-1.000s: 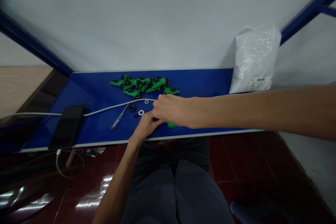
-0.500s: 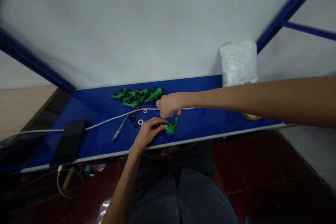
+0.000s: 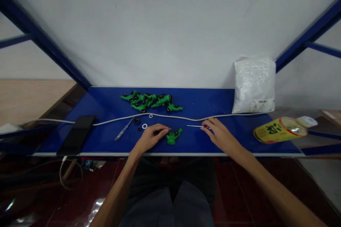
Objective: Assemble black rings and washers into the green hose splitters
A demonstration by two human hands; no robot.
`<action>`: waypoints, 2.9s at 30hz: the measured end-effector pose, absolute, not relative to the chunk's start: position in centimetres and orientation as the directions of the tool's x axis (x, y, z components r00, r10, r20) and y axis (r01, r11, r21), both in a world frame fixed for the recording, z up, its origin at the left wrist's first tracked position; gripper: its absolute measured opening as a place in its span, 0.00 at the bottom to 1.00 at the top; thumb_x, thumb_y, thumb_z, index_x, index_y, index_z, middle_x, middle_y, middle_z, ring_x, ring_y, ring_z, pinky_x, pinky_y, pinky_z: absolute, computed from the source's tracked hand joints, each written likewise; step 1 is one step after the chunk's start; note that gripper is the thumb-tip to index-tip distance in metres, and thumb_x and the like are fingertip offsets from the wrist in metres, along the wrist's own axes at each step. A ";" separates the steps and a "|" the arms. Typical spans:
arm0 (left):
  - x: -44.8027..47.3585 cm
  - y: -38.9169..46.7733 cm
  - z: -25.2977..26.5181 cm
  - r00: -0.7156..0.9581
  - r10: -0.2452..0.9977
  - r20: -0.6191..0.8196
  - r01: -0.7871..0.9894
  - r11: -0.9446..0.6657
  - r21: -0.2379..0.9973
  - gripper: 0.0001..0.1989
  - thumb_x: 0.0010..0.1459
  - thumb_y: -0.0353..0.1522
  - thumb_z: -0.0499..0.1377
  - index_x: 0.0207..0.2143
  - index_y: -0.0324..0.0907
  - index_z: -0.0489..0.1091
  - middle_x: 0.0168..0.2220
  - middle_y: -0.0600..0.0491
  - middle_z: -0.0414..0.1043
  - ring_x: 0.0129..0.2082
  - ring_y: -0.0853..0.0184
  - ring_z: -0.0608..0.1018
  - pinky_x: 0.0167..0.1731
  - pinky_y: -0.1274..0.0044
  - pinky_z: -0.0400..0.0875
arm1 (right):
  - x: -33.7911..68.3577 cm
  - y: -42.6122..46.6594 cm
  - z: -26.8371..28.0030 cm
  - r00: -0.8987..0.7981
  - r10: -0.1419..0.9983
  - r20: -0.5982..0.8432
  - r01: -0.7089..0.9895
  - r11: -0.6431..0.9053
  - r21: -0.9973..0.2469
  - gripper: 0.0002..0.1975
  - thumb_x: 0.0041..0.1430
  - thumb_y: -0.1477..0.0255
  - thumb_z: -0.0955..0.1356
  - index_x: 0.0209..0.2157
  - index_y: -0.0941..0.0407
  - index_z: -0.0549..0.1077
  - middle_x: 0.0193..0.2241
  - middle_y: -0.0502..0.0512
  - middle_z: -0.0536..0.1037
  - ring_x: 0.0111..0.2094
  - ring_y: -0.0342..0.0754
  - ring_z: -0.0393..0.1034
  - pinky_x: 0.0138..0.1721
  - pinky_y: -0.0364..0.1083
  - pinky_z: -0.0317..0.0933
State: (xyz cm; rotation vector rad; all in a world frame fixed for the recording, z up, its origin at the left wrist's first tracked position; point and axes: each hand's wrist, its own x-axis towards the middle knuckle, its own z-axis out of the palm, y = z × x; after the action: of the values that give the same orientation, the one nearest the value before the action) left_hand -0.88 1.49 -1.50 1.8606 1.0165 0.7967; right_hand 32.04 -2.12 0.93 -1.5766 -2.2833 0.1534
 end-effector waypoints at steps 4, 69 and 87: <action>0.0 1.1 -1.1 0.414 0.904 0.106 0.396 -0.284 0.873 0.11 0.66 0.37 0.60 0.45 0.46 0.81 0.45 0.51 0.81 0.42 0.65 0.81 0.45 0.76 0.72 | 32.7 -3.4 -3.4 -0.257 0.920 0.296 0.907 0.335 -0.254 0.18 0.71 0.63 0.60 0.43 0.58 0.78 0.42 0.66 0.77 0.42 0.60 0.69 0.45 0.59 0.65; -0.7 -1.9 -2.6 0.272 0.954 -0.124 -0.371 0.223 0.901 0.09 0.59 0.38 0.68 0.37 0.42 0.81 0.40 0.52 0.62 0.33 0.73 0.73 0.29 0.81 0.76 | 14.4 -4.3 -2.1 -0.163 0.984 0.069 0.059 0.080 -0.995 0.10 0.75 0.60 0.60 0.51 0.44 0.69 0.50 0.48 0.68 0.54 0.42 0.64 0.53 0.37 0.59; 0.1 -2.8 -2.2 0.095 0.995 0.020 -0.167 -0.004 0.986 0.13 0.66 0.42 0.61 0.47 0.47 0.80 0.45 0.49 0.68 0.39 0.68 0.75 0.34 0.78 0.80 | 12.3 -3.7 -2.7 0.113 0.987 0.114 0.106 0.103 -0.989 0.12 0.76 0.61 0.58 0.43 0.51 0.69 0.39 0.50 0.70 0.40 0.45 0.65 0.41 0.43 0.61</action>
State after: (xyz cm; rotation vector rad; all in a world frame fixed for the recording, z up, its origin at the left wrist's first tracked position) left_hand 0.13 -2.84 -2.16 1.1380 1.0110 1.2213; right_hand 12.33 -3.68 -2.71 -1.2537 -1.2421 0.9931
